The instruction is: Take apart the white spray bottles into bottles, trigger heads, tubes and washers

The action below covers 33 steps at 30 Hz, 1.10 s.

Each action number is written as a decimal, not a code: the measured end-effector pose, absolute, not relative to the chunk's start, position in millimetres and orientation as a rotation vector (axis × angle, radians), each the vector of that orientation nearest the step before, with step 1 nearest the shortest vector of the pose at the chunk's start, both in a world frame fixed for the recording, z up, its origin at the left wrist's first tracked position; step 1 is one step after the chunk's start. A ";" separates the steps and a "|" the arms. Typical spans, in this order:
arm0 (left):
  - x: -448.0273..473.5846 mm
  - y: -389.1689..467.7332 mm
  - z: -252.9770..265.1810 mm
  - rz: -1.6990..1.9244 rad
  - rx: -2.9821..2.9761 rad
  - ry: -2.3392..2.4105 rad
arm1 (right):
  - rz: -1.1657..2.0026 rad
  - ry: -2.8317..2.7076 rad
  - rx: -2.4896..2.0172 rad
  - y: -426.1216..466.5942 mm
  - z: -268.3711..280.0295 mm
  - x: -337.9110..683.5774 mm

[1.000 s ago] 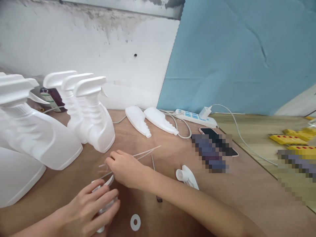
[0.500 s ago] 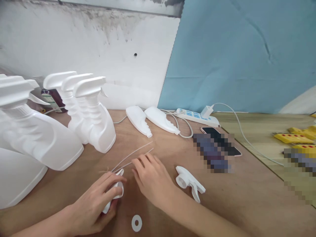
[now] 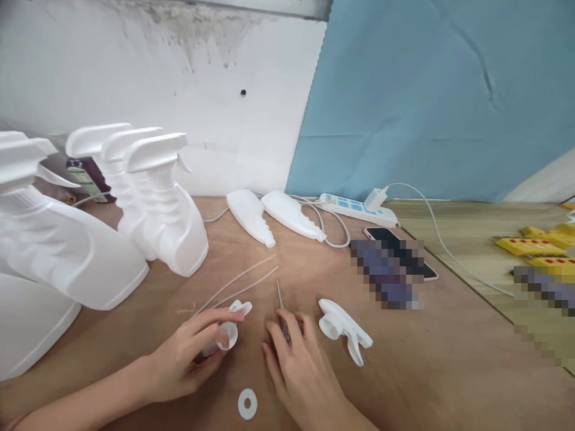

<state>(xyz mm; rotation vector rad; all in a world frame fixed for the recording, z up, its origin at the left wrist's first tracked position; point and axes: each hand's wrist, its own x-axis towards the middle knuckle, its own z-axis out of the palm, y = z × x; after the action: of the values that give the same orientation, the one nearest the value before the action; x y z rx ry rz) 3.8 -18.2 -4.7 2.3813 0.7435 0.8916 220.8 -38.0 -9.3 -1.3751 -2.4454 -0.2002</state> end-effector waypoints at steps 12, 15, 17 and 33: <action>-1.9 -18.2 -8.3 1.002 2.124 0.824 | -0.112 -2.237 -1.355 -34.8 -14.9 229.4; -1.8 -18.0 -6.1 0.996 2.109 0.828 | -0.074 -2.127 -1.329 -33.0 -3.3 233.0; -2.0 -17.8 -5.6 0.992 2.104 0.834 | -0.016 -2.014 -1.307 -31.1 7.8 232.8; -3.6 -16.4 -0.4 0.844 1.837 0.981 | 0.572 -1.574 -1.003 -20.4 84.9 202.0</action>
<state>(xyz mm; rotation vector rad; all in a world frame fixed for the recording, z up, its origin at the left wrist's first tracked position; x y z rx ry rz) -3.6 -16.4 -0.4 1.8374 0.9813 0.8438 202.0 -20.4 84.9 -1.0027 -1.5735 0.5720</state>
